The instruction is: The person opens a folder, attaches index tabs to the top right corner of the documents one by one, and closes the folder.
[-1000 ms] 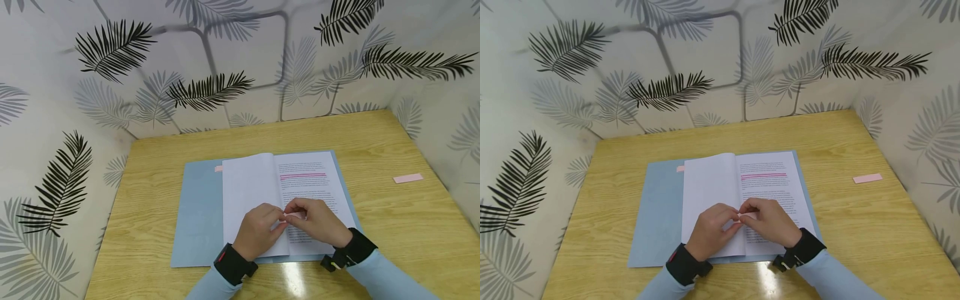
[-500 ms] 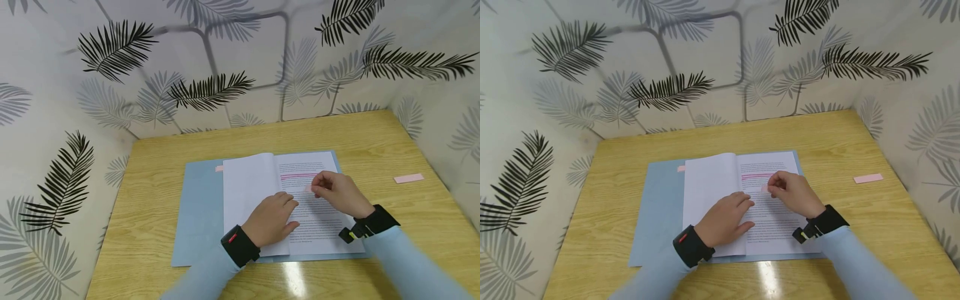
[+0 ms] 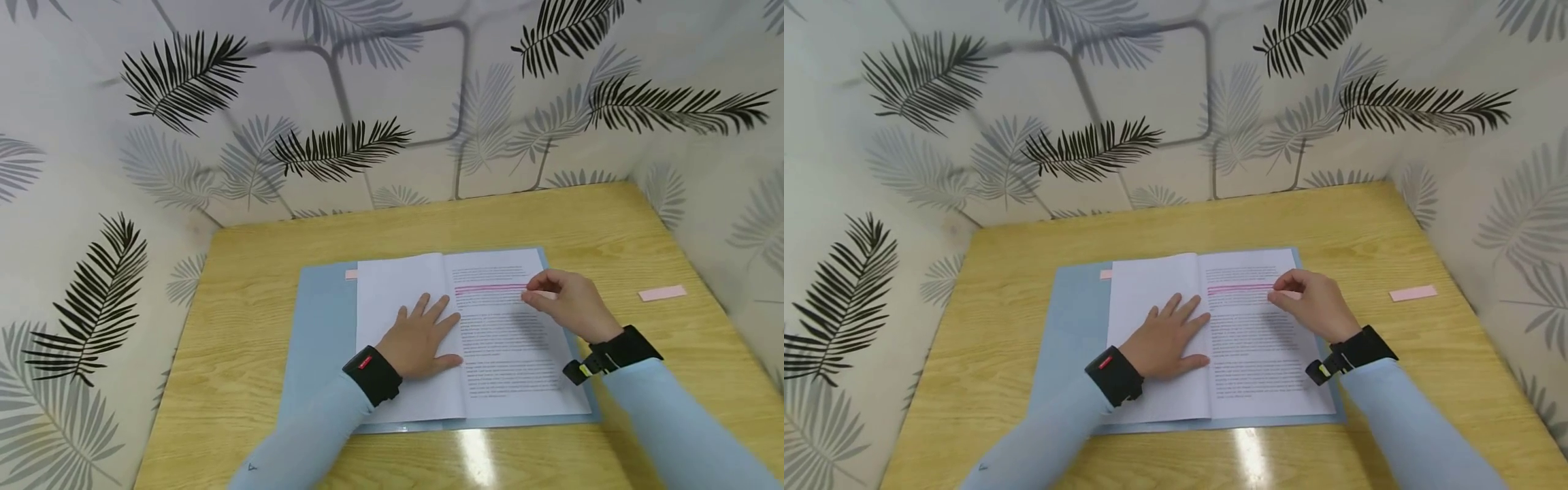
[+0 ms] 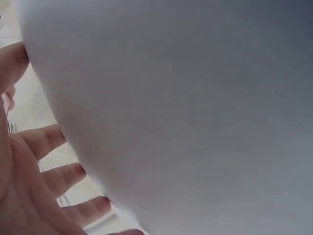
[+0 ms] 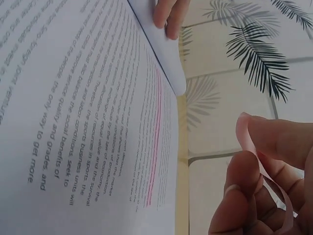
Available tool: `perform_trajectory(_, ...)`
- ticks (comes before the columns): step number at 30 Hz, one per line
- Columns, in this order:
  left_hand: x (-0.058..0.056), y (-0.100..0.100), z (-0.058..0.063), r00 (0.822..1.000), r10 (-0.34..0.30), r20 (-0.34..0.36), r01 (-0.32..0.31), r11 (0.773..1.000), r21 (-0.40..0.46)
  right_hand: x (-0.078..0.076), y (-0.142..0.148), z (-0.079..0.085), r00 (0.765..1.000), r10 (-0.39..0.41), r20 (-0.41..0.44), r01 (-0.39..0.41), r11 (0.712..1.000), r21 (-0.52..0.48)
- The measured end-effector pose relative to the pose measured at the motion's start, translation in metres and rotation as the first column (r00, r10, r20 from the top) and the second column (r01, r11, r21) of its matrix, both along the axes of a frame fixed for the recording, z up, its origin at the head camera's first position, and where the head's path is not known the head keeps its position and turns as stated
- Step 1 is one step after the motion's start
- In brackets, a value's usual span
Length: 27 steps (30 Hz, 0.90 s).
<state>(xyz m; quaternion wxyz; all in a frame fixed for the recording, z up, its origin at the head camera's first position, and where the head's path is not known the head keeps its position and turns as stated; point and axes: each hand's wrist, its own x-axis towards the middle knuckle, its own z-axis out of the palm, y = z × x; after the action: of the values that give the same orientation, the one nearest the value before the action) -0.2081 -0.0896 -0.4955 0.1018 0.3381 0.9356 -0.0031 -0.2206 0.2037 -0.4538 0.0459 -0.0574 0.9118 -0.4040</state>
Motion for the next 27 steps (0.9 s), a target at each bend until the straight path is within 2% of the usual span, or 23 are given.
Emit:
perform_trajectory(5,-0.003,-0.027,-0.003,0.992,0.124,0.035,-0.125,0.992,0.022,-0.007,0.006,-0.003,0.999,-0.048,0.003,0.048,0.998,0.046)
perform_trajectory(9,-0.006,-0.049,-0.004,0.970,0.242,0.033,-0.243,0.970,0.015,-0.012,0.012,-0.007,0.997,-0.072,0.004,0.071,0.996,0.060)
perform_trajectory(12,-0.006,-0.060,-0.007,0.951,0.307,0.036,-0.307,0.951,0.016,-0.016,0.015,-0.009,0.996,-0.081,0.026,0.080,0.996,0.043)
perform_trajectory(14,-0.005,-0.065,-0.008,0.944,0.327,0.047,-0.329,0.944,0.032,-0.018,0.018,-0.011,0.995,-0.089,0.051,0.087,0.996,0.035)
perform_trajectory(18,-0.004,-0.067,-0.011,0.940,0.336,0.056,-0.339,0.938,0.074,-0.023,0.020,-0.014,0.990,-0.106,0.090,0.104,0.994,0.033)
perform_trajectory(27,-0.004,-0.067,-0.015,0.936,0.349,0.048,-0.352,0.933,0.074,-0.048,0.016,-0.013,0.989,-0.107,0.106,0.101,0.993,0.061)
